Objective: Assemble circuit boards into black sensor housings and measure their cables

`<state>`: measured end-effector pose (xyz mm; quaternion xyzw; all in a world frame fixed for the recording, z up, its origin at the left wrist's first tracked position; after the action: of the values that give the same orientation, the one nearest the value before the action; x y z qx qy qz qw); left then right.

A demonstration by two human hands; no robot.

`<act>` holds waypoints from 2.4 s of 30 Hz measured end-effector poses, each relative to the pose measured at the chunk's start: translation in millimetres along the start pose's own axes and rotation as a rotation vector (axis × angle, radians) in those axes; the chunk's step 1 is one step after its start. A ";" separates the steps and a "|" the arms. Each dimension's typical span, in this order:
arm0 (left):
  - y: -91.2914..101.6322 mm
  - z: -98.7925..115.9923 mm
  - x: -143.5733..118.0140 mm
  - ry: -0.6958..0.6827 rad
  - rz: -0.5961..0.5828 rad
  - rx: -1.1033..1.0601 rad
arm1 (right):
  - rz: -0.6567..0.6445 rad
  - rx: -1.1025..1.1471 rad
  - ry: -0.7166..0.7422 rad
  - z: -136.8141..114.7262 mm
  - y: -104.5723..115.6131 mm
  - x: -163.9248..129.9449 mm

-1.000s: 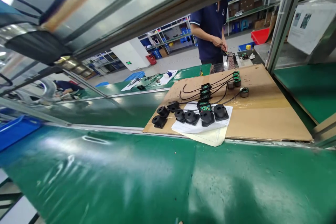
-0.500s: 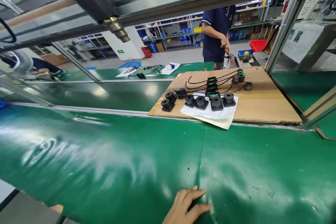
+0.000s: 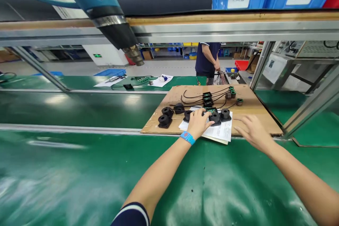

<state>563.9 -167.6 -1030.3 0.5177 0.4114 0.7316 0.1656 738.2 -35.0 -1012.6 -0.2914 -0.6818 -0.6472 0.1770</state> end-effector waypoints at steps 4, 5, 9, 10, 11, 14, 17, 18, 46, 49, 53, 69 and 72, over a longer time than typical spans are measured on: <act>-10.0 -26.3 5.9 -0.001 -0.047 0.090 | -0.168 -0.029 0.037 -6.8 -61.9 68.3; -12.5 -33.7 4.9 -0.005 -0.061 0.103 | -0.200 -0.034 0.055 -9.0 -75.7 75.4; -23.0 -49.4 2.6 -0.019 -0.101 0.113 | -0.295 -0.086 0.024 -8.6 -106.5 72.9; -24.3 -49.4 2.8 -0.018 -0.106 0.111 | -0.305 -0.104 -0.002 -7.1 -108.7 70.8; -24.2 -48.5 2.6 -0.015 -0.110 0.112 | -0.315 -0.119 -0.027 -5.5 -110.1 69.7; -7.9 -42.6 -7.9 0.005 -0.074 0.091 | -0.346 -0.133 -0.059 -3.5 -114.4 72.3; 28.4 -38.1 -46.6 0.015 -0.014 0.002 | -0.346 -0.106 -0.036 -5.4 -113.9 76.1; 40.2 -38.8 -66.1 0.022 -0.022 -0.021 | -0.335 -0.092 -0.029 -7.3 -110.4 75.4; 104.0 -76.4 -240.8 0.327 -0.269 0.125 | -0.482 0.027 0.438 -271.6 -123.6 -41.5; 104.4 -78.1 -240.2 0.341 -0.279 0.134 | -0.481 0.039 0.437 -271.5 -124.2 -44.1; 111.3 -82.1 -240.2 0.373 -0.228 0.073 | -0.476 0.039 0.454 -272.1 -124.2 -47.4; 67.3 -42.0 -286.6 0.570 0.119 -0.476 | -0.541 0.169 0.385 -265.6 -103.8 -55.7; 75.2 -44.6 -282.5 0.559 0.102 -0.504 | -0.566 0.302 0.331 -257.4 -93.0 -48.9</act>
<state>653.4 -421.2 -1153.2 0.2608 0.2216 0.9302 0.1326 682.5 -296.3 -1089.8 0.0470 -0.7855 -0.6010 0.1401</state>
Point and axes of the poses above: each hand's wrist, its own x-axis towards the middle knuckle, its own y-axis out of the back of the hand, z = x × y, the point moved 8 cm from there along x, towards the middle knuckle, and after that the axes turned 11 degrees about z, right-handed, at the moved point
